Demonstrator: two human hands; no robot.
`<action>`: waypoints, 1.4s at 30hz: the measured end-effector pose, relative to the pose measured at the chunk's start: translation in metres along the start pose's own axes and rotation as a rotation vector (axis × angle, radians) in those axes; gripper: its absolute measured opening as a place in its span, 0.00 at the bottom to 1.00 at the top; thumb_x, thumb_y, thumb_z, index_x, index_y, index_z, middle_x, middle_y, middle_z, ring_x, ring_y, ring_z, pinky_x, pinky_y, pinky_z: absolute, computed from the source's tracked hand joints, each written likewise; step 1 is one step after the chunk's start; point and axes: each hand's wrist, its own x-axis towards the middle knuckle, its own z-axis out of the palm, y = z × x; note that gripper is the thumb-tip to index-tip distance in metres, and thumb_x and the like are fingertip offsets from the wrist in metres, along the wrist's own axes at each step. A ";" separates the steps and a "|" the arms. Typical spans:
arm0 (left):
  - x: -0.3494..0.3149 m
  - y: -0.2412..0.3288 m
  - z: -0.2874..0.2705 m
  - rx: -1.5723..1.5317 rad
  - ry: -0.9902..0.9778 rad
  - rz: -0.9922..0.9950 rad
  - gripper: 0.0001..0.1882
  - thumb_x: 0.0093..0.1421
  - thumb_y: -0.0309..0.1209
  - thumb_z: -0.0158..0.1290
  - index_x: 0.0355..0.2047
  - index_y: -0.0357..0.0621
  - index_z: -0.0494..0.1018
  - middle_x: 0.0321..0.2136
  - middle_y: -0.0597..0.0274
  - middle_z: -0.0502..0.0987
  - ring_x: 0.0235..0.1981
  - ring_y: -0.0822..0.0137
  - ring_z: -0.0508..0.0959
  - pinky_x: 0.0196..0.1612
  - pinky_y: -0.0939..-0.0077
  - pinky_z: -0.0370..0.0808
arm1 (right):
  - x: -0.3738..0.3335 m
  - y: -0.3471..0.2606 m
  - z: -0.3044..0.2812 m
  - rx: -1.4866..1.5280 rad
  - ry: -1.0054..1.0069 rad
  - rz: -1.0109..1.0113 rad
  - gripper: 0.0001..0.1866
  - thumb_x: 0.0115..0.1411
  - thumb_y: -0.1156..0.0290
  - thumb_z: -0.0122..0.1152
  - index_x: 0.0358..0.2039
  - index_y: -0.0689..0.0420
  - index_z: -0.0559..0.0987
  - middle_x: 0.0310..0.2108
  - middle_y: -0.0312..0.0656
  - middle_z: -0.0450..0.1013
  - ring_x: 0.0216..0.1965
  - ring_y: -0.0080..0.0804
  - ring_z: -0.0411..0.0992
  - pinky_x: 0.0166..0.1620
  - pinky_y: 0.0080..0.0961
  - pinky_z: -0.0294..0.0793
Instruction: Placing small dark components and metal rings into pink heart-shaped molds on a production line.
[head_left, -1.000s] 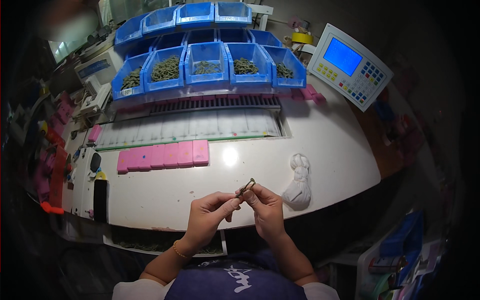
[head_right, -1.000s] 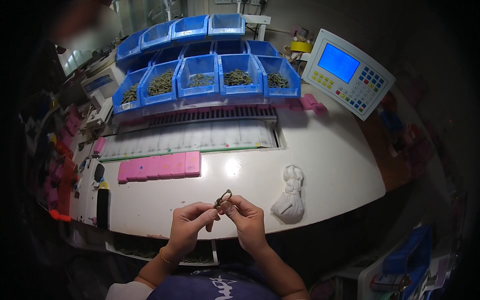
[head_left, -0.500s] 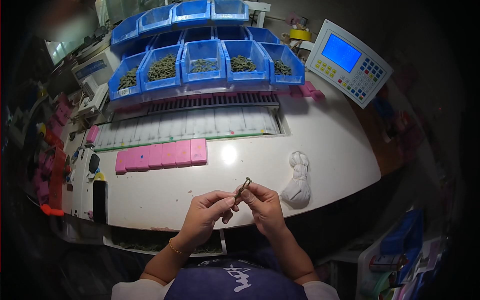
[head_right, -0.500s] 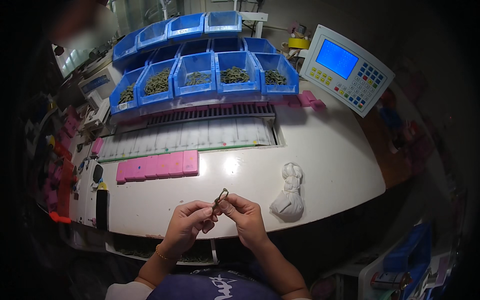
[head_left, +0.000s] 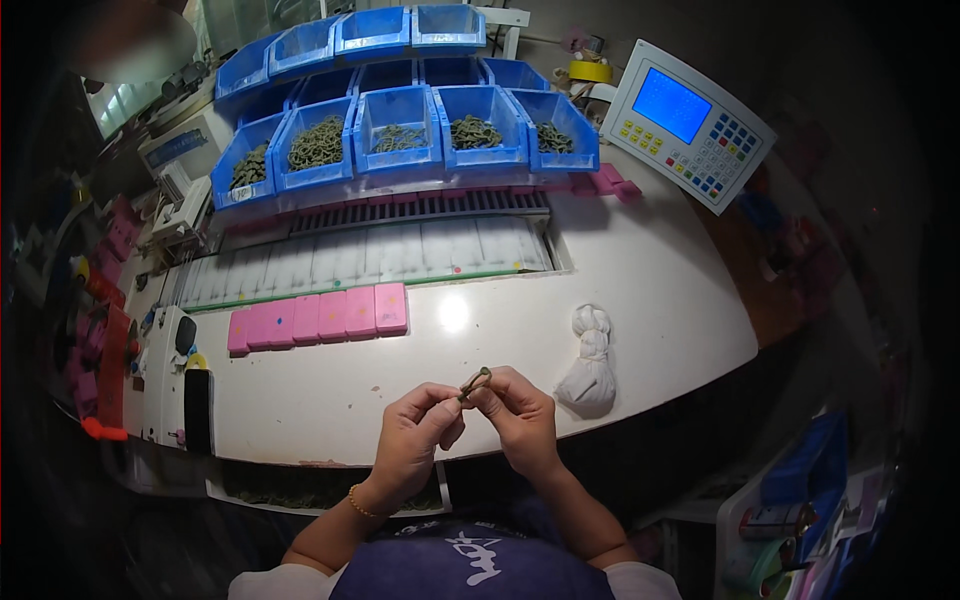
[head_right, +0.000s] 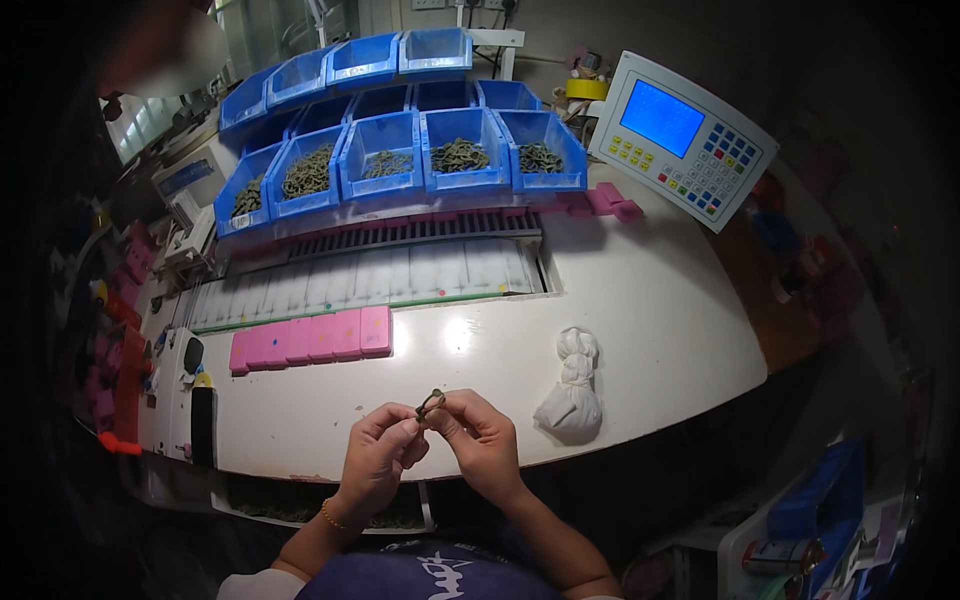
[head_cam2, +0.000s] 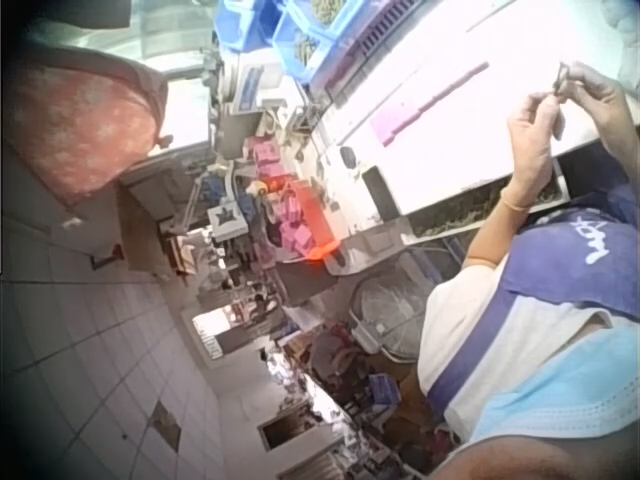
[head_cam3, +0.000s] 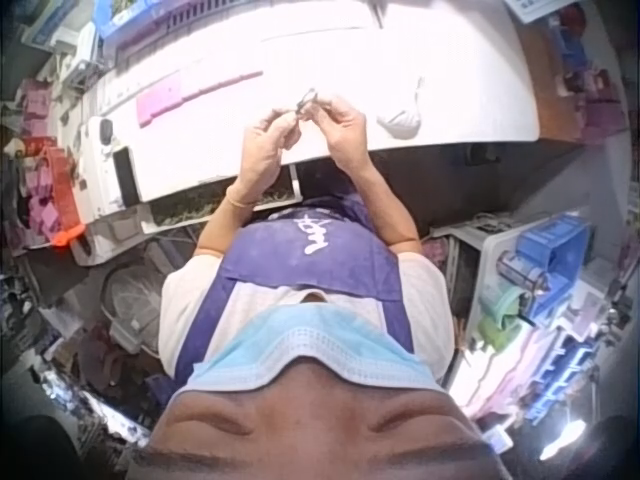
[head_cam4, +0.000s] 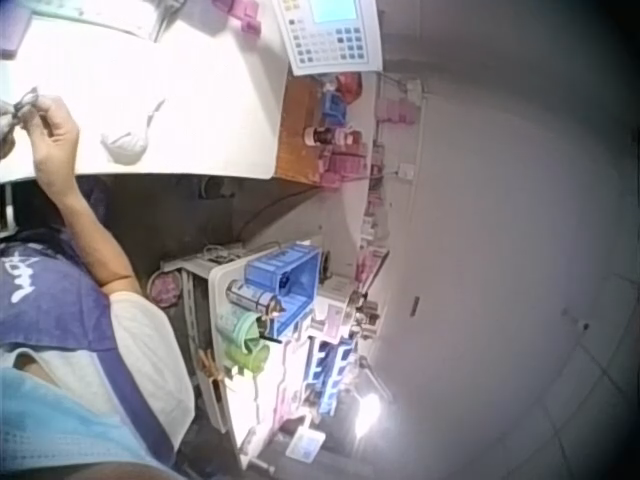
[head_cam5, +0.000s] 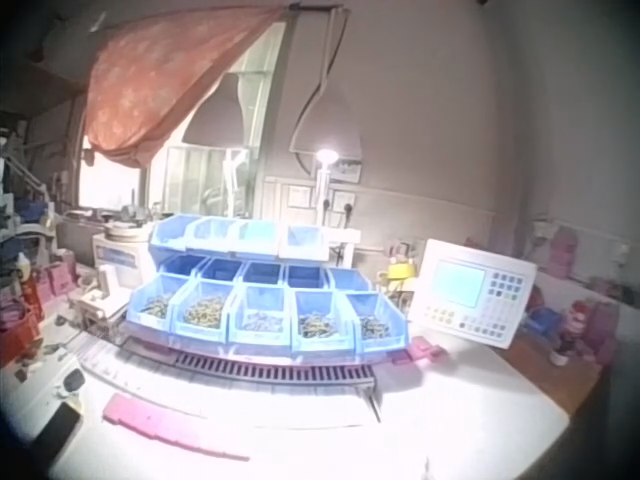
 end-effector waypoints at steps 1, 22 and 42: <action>0.000 -0.001 0.000 -0.038 -0.008 0.001 0.06 0.64 0.28 0.52 0.37 0.38 0.73 0.22 0.67 0.70 0.20 0.77 0.63 0.27 0.79 0.61 | 0.000 0.000 0.000 -0.057 -0.003 -0.041 0.06 0.65 0.76 0.59 0.41 0.64 0.80 0.38 0.39 0.76 0.39 0.24 0.74 0.47 0.23 0.74; -0.102 -0.007 -0.089 1.581 0.062 -0.197 0.17 0.59 0.40 0.59 0.22 0.39 0.76 0.22 0.50 0.77 0.25 0.49 0.78 0.29 0.60 0.75 | 0.006 -0.006 0.006 -0.789 0.007 -0.542 0.09 0.54 0.83 0.67 0.36 0.62 0.82 0.32 0.42 0.77 0.33 0.32 0.74 0.35 0.25 0.74; -0.020 0.015 -0.025 0.670 0.045 0.331 0.05 0.56 0.19 0.61 0.34 0.35 0.82 0.30 0.56 0.83 0.31 0.70 0.83 0.34 0.80 0.80 | -0.007 -0.011 -0.003 -0.602 -0.212 -0.303 0.14 0.55 0.84 0.65 0.40 0.59 0.75 0.41 0.45 0.76 0.41 0.36 0.75 0.43 0.27 0.75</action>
